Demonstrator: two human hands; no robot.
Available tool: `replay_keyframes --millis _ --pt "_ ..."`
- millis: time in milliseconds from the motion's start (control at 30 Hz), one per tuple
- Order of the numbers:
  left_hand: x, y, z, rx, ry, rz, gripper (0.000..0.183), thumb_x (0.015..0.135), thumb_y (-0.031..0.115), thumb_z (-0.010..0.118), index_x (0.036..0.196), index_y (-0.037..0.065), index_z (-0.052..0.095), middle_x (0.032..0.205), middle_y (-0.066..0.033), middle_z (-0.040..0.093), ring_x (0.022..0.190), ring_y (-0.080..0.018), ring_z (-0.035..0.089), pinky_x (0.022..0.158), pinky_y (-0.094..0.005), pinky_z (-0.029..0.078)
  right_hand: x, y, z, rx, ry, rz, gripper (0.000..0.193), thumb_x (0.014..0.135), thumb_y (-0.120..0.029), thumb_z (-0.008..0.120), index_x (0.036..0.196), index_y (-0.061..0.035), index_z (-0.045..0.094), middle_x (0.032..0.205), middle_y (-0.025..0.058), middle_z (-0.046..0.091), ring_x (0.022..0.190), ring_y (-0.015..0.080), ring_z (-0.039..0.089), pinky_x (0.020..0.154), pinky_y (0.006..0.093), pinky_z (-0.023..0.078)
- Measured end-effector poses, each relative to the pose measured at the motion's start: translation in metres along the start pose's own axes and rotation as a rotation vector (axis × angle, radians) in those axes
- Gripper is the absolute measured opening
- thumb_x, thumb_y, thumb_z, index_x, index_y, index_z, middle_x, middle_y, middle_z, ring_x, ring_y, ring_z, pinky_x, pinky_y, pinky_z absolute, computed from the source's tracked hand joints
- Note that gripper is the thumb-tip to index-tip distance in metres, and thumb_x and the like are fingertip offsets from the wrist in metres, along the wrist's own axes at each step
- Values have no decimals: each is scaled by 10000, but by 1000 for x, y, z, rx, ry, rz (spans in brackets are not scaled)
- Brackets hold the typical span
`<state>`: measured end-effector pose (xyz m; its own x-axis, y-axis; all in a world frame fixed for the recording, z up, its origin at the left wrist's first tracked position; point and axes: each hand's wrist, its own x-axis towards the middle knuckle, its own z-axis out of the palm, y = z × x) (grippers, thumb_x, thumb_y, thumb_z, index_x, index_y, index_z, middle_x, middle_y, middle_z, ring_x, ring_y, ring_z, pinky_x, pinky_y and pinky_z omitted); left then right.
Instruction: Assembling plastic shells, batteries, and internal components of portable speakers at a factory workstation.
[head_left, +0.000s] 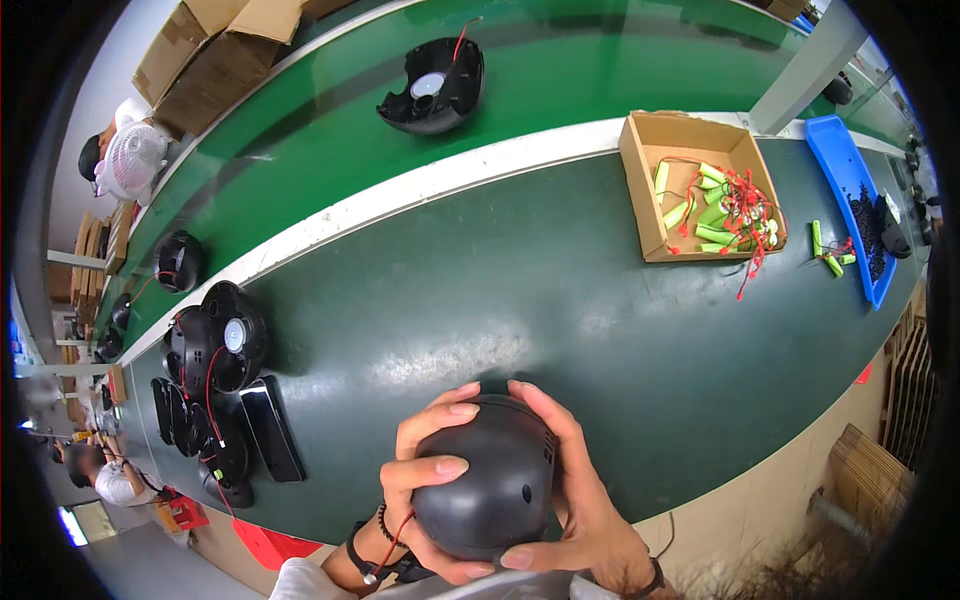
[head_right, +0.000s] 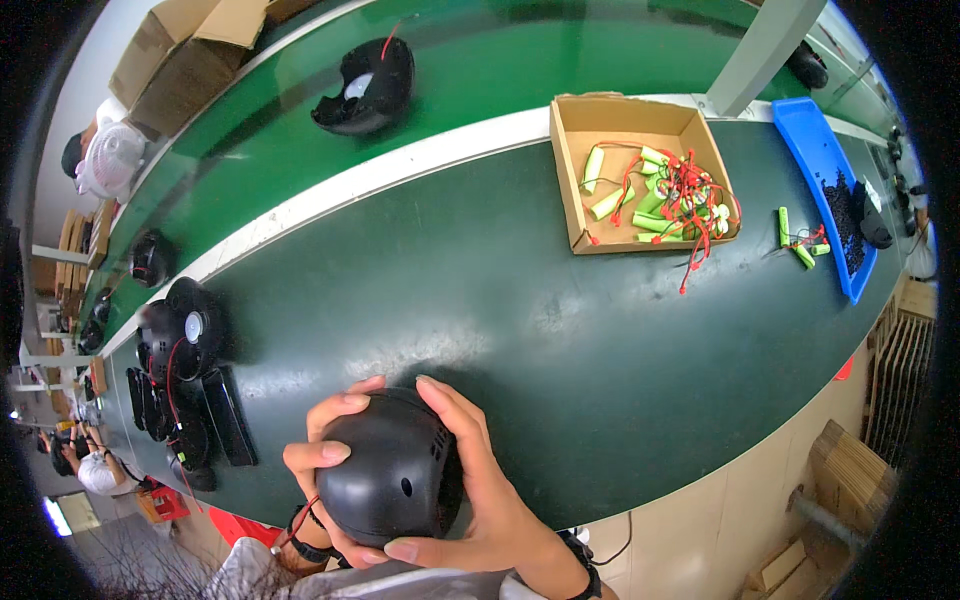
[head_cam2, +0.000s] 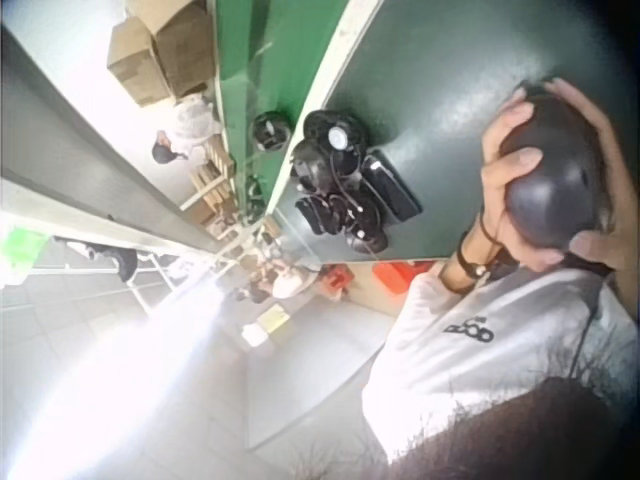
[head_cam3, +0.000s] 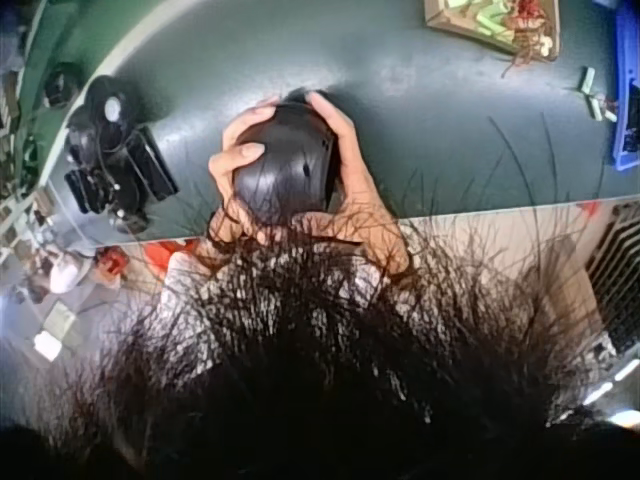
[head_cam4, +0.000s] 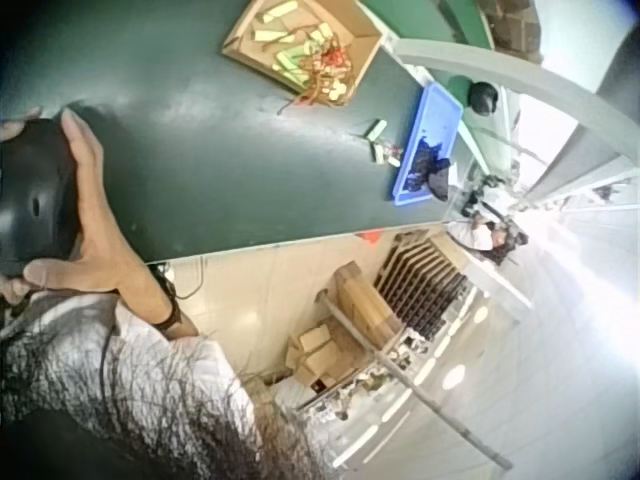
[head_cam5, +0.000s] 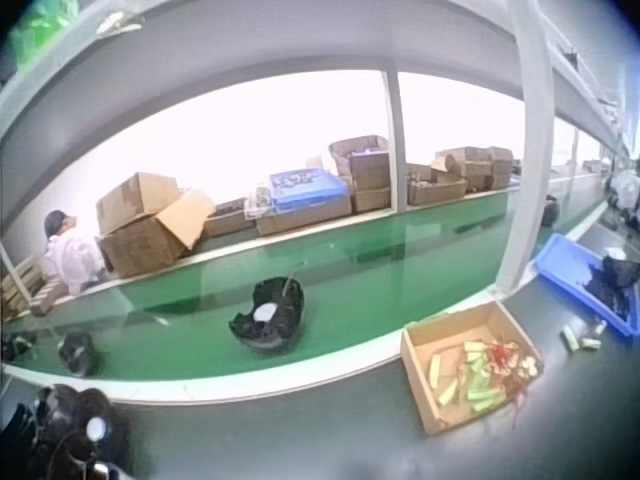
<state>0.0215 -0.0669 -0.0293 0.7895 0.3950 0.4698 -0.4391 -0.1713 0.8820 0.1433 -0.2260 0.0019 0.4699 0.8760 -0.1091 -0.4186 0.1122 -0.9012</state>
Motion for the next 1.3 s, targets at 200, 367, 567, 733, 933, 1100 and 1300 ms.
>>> replay_keyframes --millis 200,367,567,733,933,1100,1300 --pt "-1 -8 -4 -73 32 -2 962 656 531 977 1406 203 472 1501 -317 455 1408 -600 460 1146 -740 399 7 -5 -7 -4 -56 34 1225 737 -349 969 1682 1 271 1684 271 252 1596 410 232 1288 521 220" --pt "-4 -12 -3 -108 73 4 942 662 530 968 1397 215 469 1496 -318 454 1400 -614 457 1128 -748 415 9 2 -5 -2 -20 -41 1154 718 -282 991 1644 6 367 1672 278 285 1577 412 287 1277 512 252" --pt "12 -2 -9 -70 12 -15 942 715 467 949 1461 149 471 1538 -326 435 1426 -581 459 1150 -754 387 11 0 3 -39 67 -53 1054 759 -370 938 1613 -12 434 1668 312 308 1560 433 335 1278 531 259" --pt "18 6 -6 9 -20 -78 953 712 408 945 1495 106 493 1555 -324 430 1440 -554 464 1183 -691 384 21 1 11 -658 250 -559 788 889 -488 756 1528 -63 578 1622 343 401 1520 487 406 1250 598 324" --pt "26 22 1 160 -43 -64 938 734 347 922 1521 61 501 1560 -311 470 1456 -473 483 1177 -564 425 24 0 21 -569 345 -591 491 977 -360 571 1217 18 771 1315 284 695 1248 485 654 1105 579 499" --pt "31 30 1 199 -168 -183 1362 651 454 1024 1673 60 214 1709 -294 243 1546 -445 343 1233 -549 349 29 -9 14 -418 389 -511 543 994 -357 533 1200 102 737 1319 309 695 1262 439 662 1116 508 491" --pt "4 39 11 39 -55 -161 1814 439 505 1108 1701 98 -131 1757 -294 112 1632 -415 204 1297 -532 269 11 0 10 746 303 -338 683 1086 -498 352 1497 15 538 1508 213 596 1374 371 585 1174 532 475"
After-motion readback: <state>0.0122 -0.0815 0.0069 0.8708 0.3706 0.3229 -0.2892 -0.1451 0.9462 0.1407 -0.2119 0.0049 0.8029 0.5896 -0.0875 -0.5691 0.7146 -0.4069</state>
